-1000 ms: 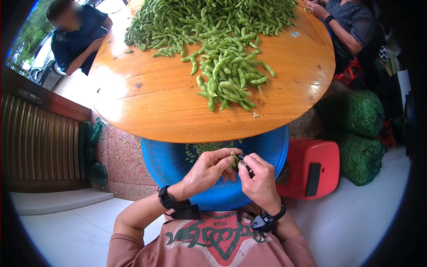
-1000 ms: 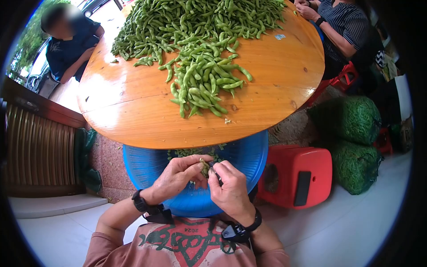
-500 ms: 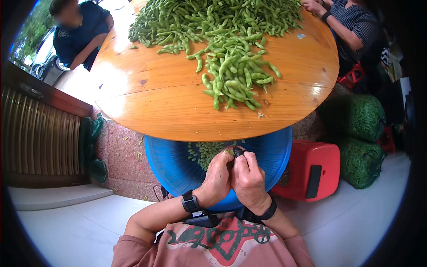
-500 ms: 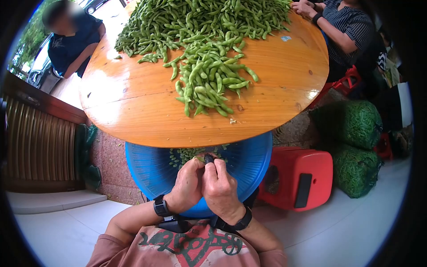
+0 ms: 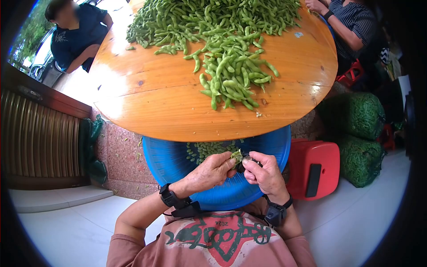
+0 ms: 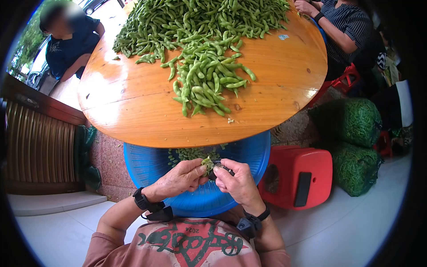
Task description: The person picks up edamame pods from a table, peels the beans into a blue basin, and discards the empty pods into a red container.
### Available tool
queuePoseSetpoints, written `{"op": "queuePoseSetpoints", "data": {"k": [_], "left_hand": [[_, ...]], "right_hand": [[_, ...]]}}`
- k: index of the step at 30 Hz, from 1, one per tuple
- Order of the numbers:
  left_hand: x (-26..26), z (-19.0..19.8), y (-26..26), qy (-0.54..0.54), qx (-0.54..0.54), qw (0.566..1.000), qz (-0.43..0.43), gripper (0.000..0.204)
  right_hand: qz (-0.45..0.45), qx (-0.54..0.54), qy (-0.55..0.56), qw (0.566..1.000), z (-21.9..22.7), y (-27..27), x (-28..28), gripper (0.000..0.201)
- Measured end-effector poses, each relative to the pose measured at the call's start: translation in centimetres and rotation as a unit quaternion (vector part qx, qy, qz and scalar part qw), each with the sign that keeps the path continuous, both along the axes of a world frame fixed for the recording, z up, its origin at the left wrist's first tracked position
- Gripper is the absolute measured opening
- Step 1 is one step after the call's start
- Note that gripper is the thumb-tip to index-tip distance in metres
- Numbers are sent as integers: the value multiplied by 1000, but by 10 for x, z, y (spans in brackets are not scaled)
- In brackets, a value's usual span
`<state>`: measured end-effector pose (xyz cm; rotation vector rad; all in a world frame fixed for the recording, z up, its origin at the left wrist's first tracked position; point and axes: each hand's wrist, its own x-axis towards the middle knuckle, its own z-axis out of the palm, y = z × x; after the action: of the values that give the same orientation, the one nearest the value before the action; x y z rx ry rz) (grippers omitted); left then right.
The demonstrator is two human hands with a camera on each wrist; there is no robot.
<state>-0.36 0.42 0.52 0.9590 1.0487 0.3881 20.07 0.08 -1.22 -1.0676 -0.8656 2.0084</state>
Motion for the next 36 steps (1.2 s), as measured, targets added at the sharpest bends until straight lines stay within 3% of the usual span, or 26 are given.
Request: {"op": "queuePoseSetpoints", "data": {"k": [2,4,5,6,9,10,12,14,15,18,19,20,22,24,25,26,27,29,31,32,34,35,36], "left_hand": [[3,-4,-2,-19,-18,1000,9,25],[14,-14,-6,41,92,993,58,20],[16,-16,-6,41,92,993,60,20],[19,-14,-5,39,109,990,80,19],[25,-16,-5,-18,89,989,119,19],[28,-13,-6,-60,26,985,160,19],[29,-14,-8,-103,-38,973,201,18],[28,-24,-10,-207,-29,959,190,16],[29,-23,-10,-208,-29,959,190,16],[30,-16,-11,-156,27,966,206,15],[29,-15,-13,-85,65,976,190,15],[28,-15,-13,-12,102,980,172,16],[26,-18,-12,-1,116,979,164,15],[23,-15,-9,9,130,979,156,15],[19,-9,-6,-41,42,986,158,14],[16,-5,-5,-91,-46,982,157,14],[12,-9,-5,-91,-47,982,157,14],[6,-19,-7,-255,-88,954,134,15],[6,-15,-6,-267,-92,950,132,15],[7,-13,-6,-280,-96,946,130,16],[12,-10,-7,-271,-91,946,152,13],[14,-9,-9,-262,-85,945,174,9],[13,-10,-9,-261,-84,946,174,9]], "right_hand": [[-6,-4,-9,1000,-3,-1,-1,11],[-10,-8,-18,1000,-1,-2,-7,9],[-45,232,-195,952,1,-3,-16,6],[-77,451,-354,816,2,-4,-20,5],[-70,408,-353,839,13,-1,-19,9],[-70,408,-353,839,12,-2,-21,9],[-110,458,-400,786,11,-5,-27,7],[-115,460,-399,785,13,-3,-25,7],[-120,461,-399,783,14,-3,-24,8],[-127,451,-381,797,14,-2,-24,10],[-127,451,-382,797,15,-2,-23,10],[-115,420,-371,820,15,-1,-22,11],[-101,388,-360,843,13,-1,-19,13],[-82,227,-286,927,8,-2,-16,10],[-82,226,-286,927,9,0,-14,10],[-70,134,-196,969,11,2,-10,9],[-56,39,-103,992,12,4,-6,9],[-41,25,-64,997,12,7,3,9],[-25,-7,-31,999,17,8,7,7],[-26,-6,-32,999,17,8,6,7],[-47,129,-212,967,18,5,1,7],[-47,130,-212,968,19,4,-3,7],[-52,264,-272,924,22,2,-7,8]]}}
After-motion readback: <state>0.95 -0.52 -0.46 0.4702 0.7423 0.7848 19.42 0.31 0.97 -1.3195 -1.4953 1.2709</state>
